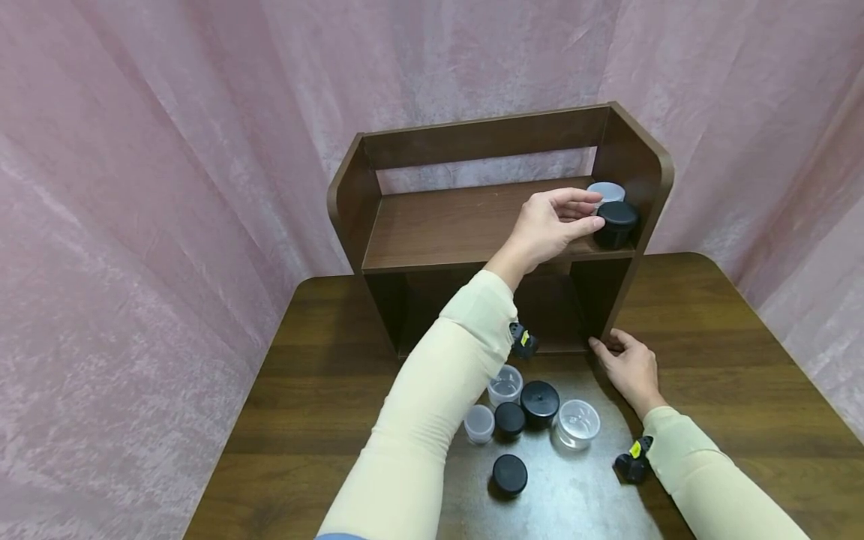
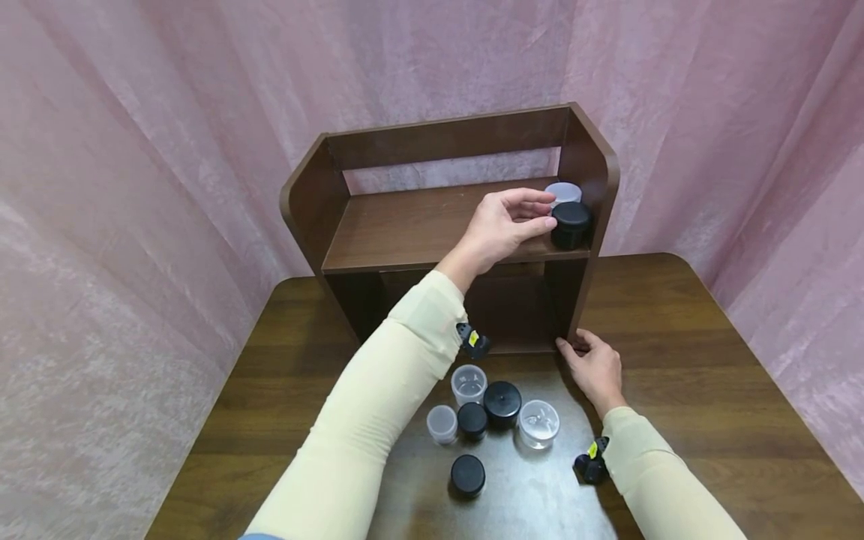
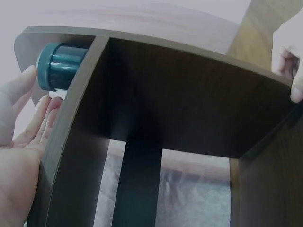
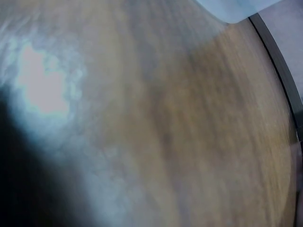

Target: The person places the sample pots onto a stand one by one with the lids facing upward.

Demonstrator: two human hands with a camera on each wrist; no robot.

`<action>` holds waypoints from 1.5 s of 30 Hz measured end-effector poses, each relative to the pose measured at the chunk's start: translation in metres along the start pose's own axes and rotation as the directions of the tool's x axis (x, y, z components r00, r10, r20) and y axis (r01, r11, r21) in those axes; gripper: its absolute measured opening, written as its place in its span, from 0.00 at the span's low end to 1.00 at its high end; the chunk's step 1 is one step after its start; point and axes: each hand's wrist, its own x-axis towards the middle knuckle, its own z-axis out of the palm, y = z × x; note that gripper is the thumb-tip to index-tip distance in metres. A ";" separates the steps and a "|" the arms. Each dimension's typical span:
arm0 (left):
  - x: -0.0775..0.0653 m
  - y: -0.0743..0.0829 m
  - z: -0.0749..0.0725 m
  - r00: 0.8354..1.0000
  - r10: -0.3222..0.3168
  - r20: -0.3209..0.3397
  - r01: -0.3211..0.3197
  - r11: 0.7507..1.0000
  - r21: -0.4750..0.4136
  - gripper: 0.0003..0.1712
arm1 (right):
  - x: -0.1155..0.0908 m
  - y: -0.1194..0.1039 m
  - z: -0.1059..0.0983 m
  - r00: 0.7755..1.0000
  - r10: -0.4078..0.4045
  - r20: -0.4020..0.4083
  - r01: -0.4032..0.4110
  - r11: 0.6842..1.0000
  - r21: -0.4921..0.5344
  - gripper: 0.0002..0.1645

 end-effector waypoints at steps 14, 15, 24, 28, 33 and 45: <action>-0.038 -0.005 -0.012 0.994 0.085 0.071 -0.070 0.980 -0.187 0.18 | 0.001 -0.001 0.000 1.000 0.000 -0.018 0.001 1.000 0.027 0.33; -0.042 -0.005 -0.013 0.992 0.092 0.082 -0.076 0.980 -0.182 0.18 | 0.001 -0.001 0.000 1.000 0.001 -0.021 0.000 1.000 0.029 0.33; -0.076 -0.011 -0.026 0.982 0.073 0.173 -0.050 0.990 -0.131 0.17 | 0.003 -0.002 0.002 0.999 0.021 -0.034 -0.019 0.998 0.053 0.29; -0.087 -0.017 -0.031 0.980 0.064 0.189 -0.044 0.993 -0.111 0.17 | 0.004 -0.003 0.003 0.999 0.014 -0.046 -0.011 0.998 0.058 0.28; -0.101 -0.031 -0.038 0.978 0.045 0.206 -0.024 0.995 -0.101 0.17 | 0.004 -0.002 0.004 0.999 0.016 -0.044 -0.014 0.998 0.054 0.28; -0.134 -0.076 -0.059 0.984 -0.025 0.179 0.039 0.996 -0.077 0.17 | 0.004 -0.003 0.004 0.999 0.032 -0.035 -0.030 0.997 0.066 0.29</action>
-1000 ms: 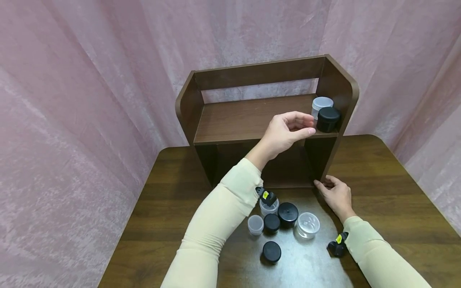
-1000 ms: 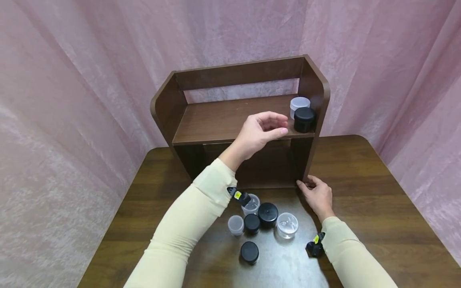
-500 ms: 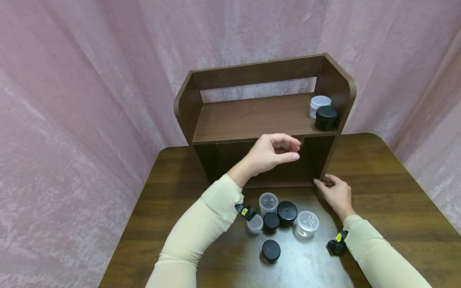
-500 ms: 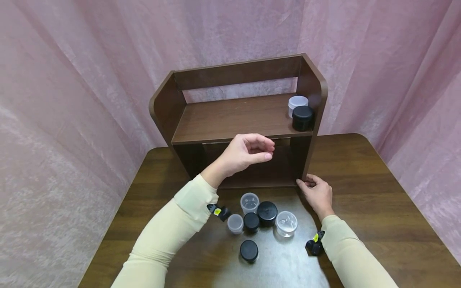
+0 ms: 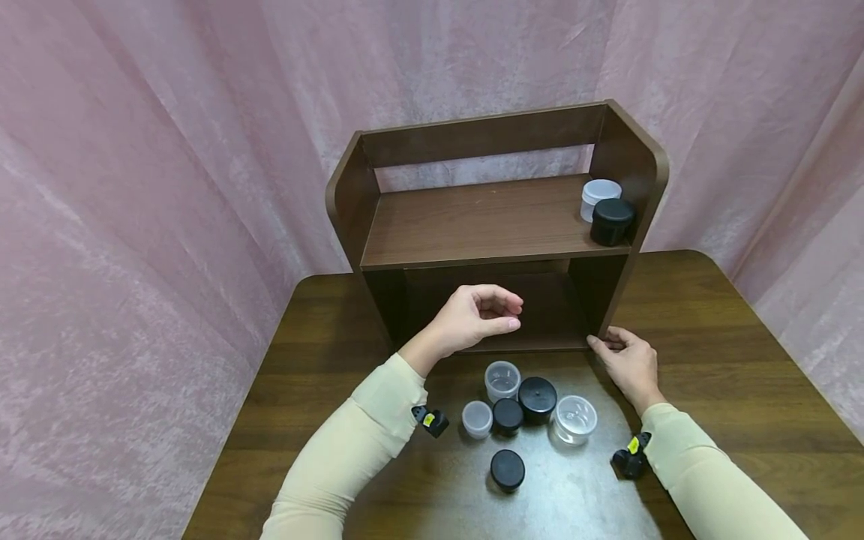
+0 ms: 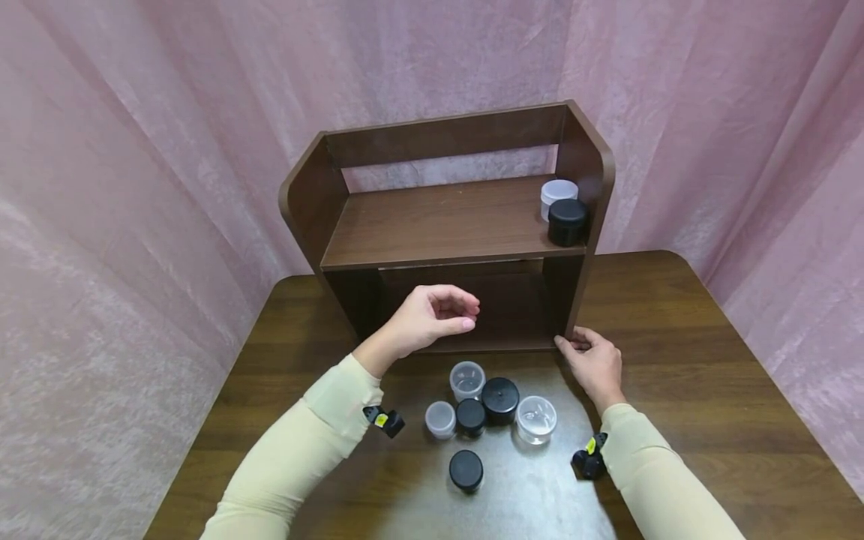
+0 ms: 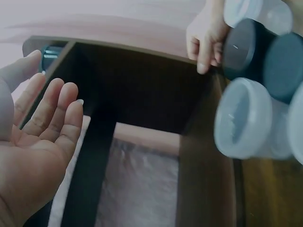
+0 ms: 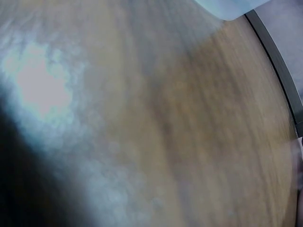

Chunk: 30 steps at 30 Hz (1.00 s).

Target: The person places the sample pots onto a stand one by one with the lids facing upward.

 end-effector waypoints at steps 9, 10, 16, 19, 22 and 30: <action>-0.038 -0.031 -0.007 0.998 -0.063 -0.009 0.063 0.998 0.017 0.18 | 0.000 0.002 0.001 1.000 0.005 0.006 -0.005 1.000 -0.001 0.30; -0.043 -0.035 -0.006 0.997 -0.077 -0.006 0.077 0.997 0.030 0.17 | 0.000 0.002 0.001 1.000 0.007 0.009 -0.007 1.000 -0.001 0.30; -0.070 -0.057 0.002 0.991 -0.128 0.051 0.121 0.985 0.123 0.16 | 0.000 0.001 0.000 1.000 0.004 0.016 -0.003 1.000 -0.003 0.32; -0.084 -0.060 0.008 0.987 -0.139 0.078 0.126 0.980 0.153 0.17 | 0.000 0.001 0.001 1.000 -0.004 0.013 0.004 1.000 -0.008 0.32; -0.099 -0.061 0.014 0.987 -0.137 0.079 0.120 0.975 0.187 0.17 | -0.001 0.002 0.002 1.000 -0.007 0.010 0.007 1.000 -0.009 0.31; -0.129 -0.066 0.028 0.990 -0.085 0.112 0.066 0.985 0.162 0.17 | -0.001 -0.001 0.000 1.000 -0.005 -0.002 0.005 1.000 0.007 0.30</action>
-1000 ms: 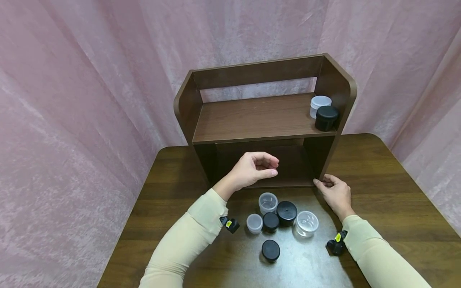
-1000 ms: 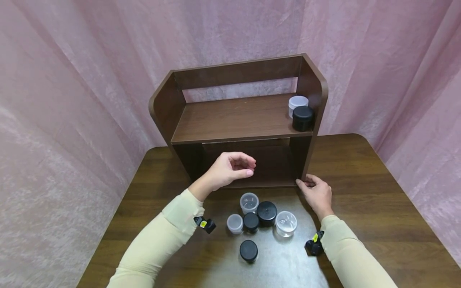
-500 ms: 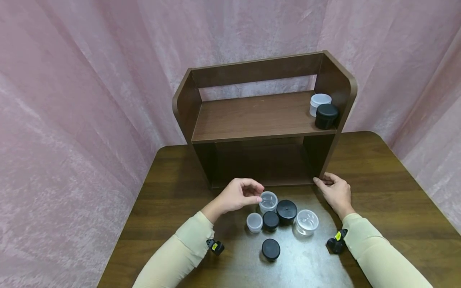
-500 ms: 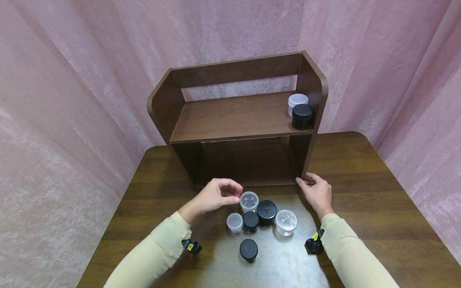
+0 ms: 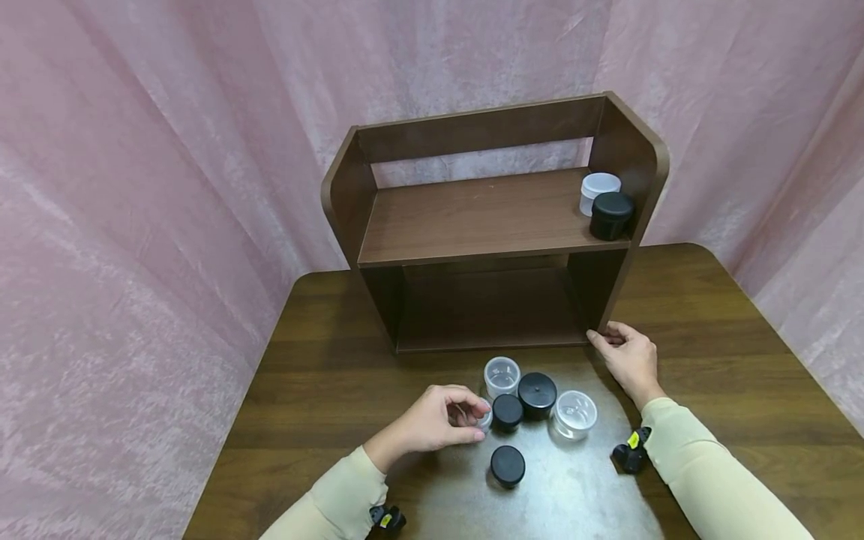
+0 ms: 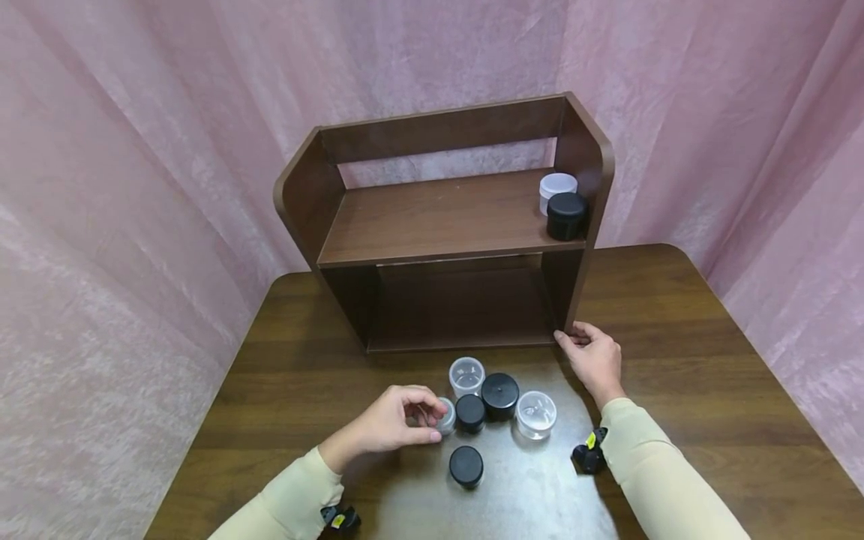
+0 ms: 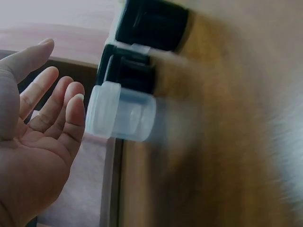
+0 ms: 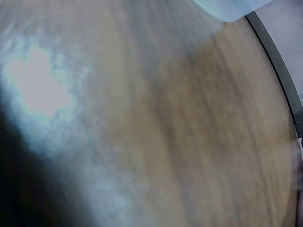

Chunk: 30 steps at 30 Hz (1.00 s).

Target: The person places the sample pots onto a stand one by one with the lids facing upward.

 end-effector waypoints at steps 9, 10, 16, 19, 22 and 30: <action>-0.012 -0.004 0.023 0.998 -0.020 0.051 0.024 0.997 -0.074 0.18 | 0.001 0.000 0.000 1.000 0.002 0.005 -0.002 1.000 -0.008 0.31; -0.012 -0.003 0.024 0.998 -0.017 0.055 0.020 0.998 -0.056 0.18 | 0.001 0.000 0.000 1.000 0.001 0.005 -0.001 1.000 -0.010 0.31; -0.014 -0.003 0.029 0.989 0.135 0.062 -0.144 0.972 0.186 0.20 | 0.001 0.002 0.001 1.000 -0.001 0.007 0.001 1.000 -0.018 0.30; -0.014 -0.004 0.032 0.973 0.221 0.073 -0.233 0.934 0.270 0.23 | 0.001 0.001 0.001 1.000 -0.007 0.001 0.007 1.000 -0.011 0.30; -0.014 -0.007 0.036 0.961 0.264 0.081 -0.277 0.920 0.279 0.25 | 0.001 0.000 0.000 1.000 -0.013 -0.004 0.013 1.000 -0.007 0.30; -0.014 -0.017 0.043 0.956 0.284 0.070 -0.292 0.918 0.269 0.27 | 0.001 0.004 0.002 1.000 0.004 0.000 -0.004 1.000 -0.025 0.31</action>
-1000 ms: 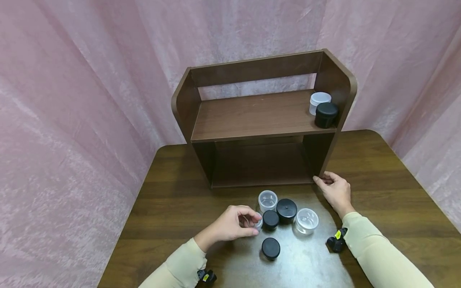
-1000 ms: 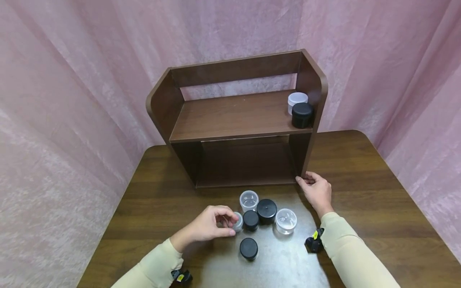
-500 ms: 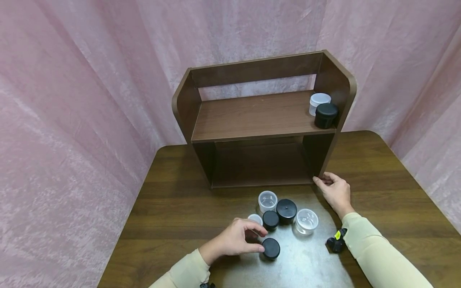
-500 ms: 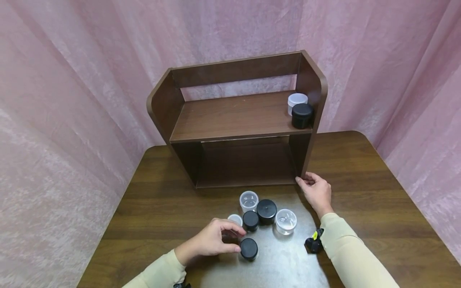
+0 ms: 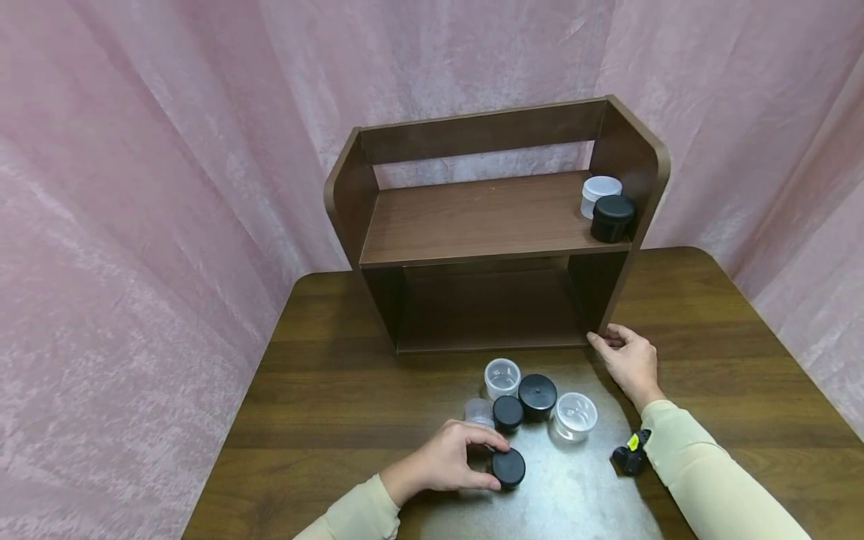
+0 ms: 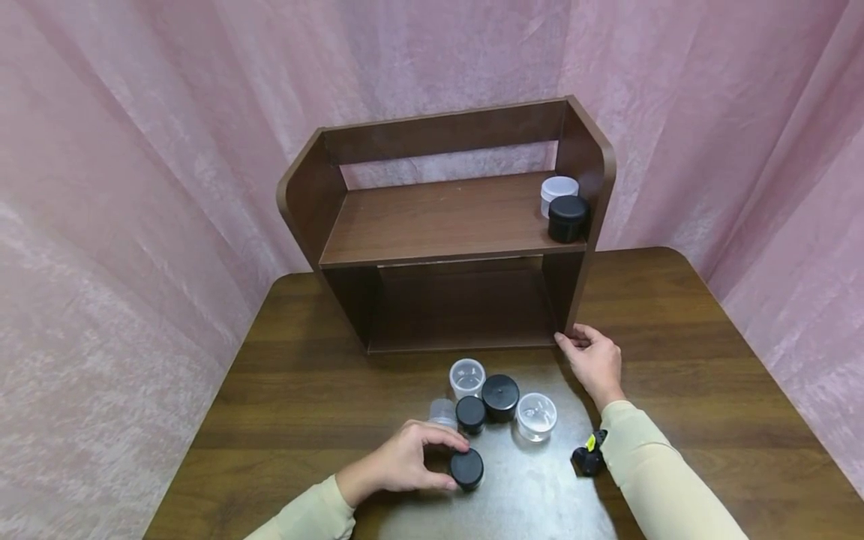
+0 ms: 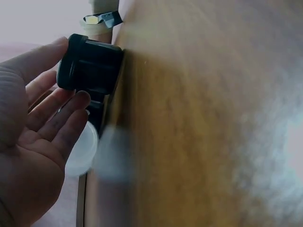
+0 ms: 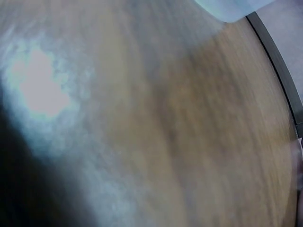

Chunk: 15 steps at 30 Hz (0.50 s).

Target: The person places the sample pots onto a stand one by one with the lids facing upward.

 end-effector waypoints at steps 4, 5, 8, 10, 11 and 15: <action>-0.001 -0.001 0.001 1.000 0.004 0.000 -0.004 1.000 0.008 0.27 | 0.000 0.000 0.000 1.000 -0.002 0.001 0.002 1.000 0.001 0.31; -0.001 -0.001 0.001 1.000 0.005 0.000 -0.005 1.000 0.013 0.27 | 0.000 0.000 0.000 1.000 -0.003 0.000 0.003 1.000 0.001 0.31; -0.002 -0.002 0.001 1.000 0.005 0.000 -0.005 1.000 0.022 0.27 | 0.000 0.000 0.000 1.000 -0.002 -0.002 0.002 1.000 0.001 0.31; -0.002 -0.003 0.002 1.000 0.002 -0.002 -0.002 1.000 0.022 0.27 | 0.000 0.000 0.001 1.000 -0.001 -0.007 0.001 1.000 0.000 0.30; -0.002 -0.003 0.003 1.000 0.001 -0.002 -0.001 1.000 0.021 0.27 | 0.000 0.000 0.001 1.000 -0.002 -0.008 0.002 1.000 -0.002 0.30; -0.001 -0.003 0.004 1.000 -0.001 -0.003 0.001 1.000 0.020 0.26 | 0.000 -0.001 0.000 1.000 -0.001 -0.008 0.001 1.000 -0.004 0.30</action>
